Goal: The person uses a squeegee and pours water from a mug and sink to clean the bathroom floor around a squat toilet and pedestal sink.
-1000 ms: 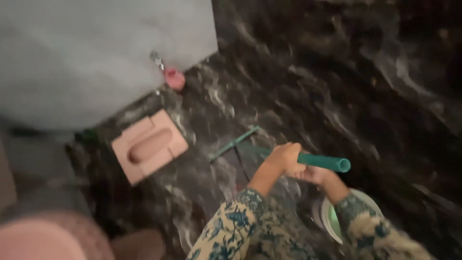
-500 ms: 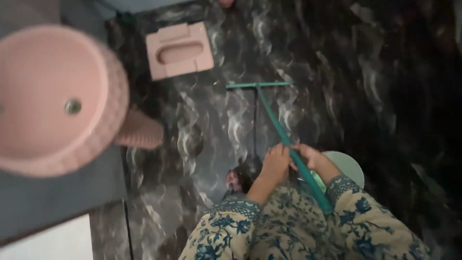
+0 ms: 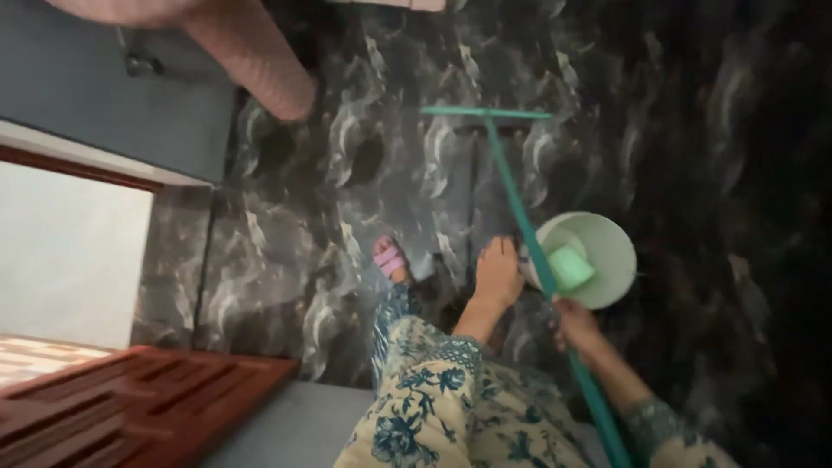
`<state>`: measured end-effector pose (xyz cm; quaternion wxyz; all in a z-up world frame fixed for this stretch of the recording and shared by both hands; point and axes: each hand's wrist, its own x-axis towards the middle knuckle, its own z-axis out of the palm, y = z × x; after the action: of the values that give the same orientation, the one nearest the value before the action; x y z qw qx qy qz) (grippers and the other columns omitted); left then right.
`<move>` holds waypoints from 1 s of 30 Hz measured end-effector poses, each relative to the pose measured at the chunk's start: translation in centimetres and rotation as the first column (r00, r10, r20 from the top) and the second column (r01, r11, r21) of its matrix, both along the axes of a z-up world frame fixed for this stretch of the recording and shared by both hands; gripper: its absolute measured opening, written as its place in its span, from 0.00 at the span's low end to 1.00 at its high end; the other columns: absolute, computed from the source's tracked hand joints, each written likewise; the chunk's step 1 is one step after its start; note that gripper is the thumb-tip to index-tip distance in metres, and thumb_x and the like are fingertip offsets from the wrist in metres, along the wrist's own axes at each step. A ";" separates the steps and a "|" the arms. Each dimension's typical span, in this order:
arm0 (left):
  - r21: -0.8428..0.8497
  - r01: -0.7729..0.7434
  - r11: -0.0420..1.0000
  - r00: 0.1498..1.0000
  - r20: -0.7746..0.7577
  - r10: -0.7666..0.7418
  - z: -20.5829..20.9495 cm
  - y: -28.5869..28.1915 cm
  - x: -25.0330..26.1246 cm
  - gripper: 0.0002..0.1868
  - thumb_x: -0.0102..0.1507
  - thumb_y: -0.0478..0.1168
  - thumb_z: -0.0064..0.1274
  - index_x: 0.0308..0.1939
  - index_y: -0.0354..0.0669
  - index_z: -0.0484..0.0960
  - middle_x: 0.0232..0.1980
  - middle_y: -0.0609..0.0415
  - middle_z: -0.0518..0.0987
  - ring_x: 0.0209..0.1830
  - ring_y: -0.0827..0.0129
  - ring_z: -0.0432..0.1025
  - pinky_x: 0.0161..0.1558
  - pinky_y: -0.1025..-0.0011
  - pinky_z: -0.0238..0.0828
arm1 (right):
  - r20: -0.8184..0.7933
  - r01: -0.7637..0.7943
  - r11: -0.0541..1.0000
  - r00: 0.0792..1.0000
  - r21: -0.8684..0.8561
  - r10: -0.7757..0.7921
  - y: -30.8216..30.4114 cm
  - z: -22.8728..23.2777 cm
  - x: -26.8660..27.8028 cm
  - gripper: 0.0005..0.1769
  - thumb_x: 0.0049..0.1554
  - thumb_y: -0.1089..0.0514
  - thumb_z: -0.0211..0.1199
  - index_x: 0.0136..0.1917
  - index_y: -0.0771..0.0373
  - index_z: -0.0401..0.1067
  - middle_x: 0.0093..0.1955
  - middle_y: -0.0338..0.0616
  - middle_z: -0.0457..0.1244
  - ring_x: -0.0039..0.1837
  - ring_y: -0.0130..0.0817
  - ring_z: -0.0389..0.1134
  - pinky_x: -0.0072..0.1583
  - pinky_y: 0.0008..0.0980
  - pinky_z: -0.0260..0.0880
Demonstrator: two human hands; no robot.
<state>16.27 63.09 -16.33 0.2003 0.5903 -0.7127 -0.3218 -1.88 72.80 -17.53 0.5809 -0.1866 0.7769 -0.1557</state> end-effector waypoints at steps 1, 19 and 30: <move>0.013 -0.005 1.000 1.000 -0.014 0.005 0.7 1.3 -0.8 0.34 0.49 0.31 0.59 0.60 0.33 0.69 0.59 0.38 0.71 0.62 0.42 0.66 0.64 0.48 0.60 | -0.014 -0.005 1.000 1.000 0.013 0.005 2.8 0.9 -0.6 0.26 0.62 0.39 0.51 0.64 0.58 0.66 0.37 0.45 0.62 0.29 0.35 0.57 0.32 0.39 0.60; -0.062 -0.060 0.996 0.996 0.059 0.064 1.1 4.9 5.6 0.34 0.53 0.30 0.58 0.65 0.33 0.70 0.64 0.36 0.71 0.67 0.44 0.65 0.69 0.51 0.58 | 0.134 -0.094 0.995 0.987 0.025 0.090 -12.4 -11.3 2.1 0.19 0.65 0.45 0.52 0.51 0.63 0.70 0.33 0.46 0.62 0.28 0.35 0.59 0.30 0.37 0.61; 0.099 -0.133 0.986 0.990 -0.023 0.136 3.9 0.7 14.9 0.44 0.46 0.35 0.64 0.63 0.24 0.65 0.63 0.33 0.68 0.65 0.40 0.62 0.67 0.50 0.55 | 0.113 -0.128 0.992 0.985 0.002 0.127 -40.2 -14.0 3.9 0.22 0.67 0.38 0.53 0.50 0.61 0.65 0.37 0.47 0.63 0.29 0.31 0.57 0.30 0.31 0.58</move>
<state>31.18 63.74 -12.40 0.2033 0.6413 -0.6515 -0.3505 1.99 32.60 -31.52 0.6335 -0.2241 0.7300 -0.1247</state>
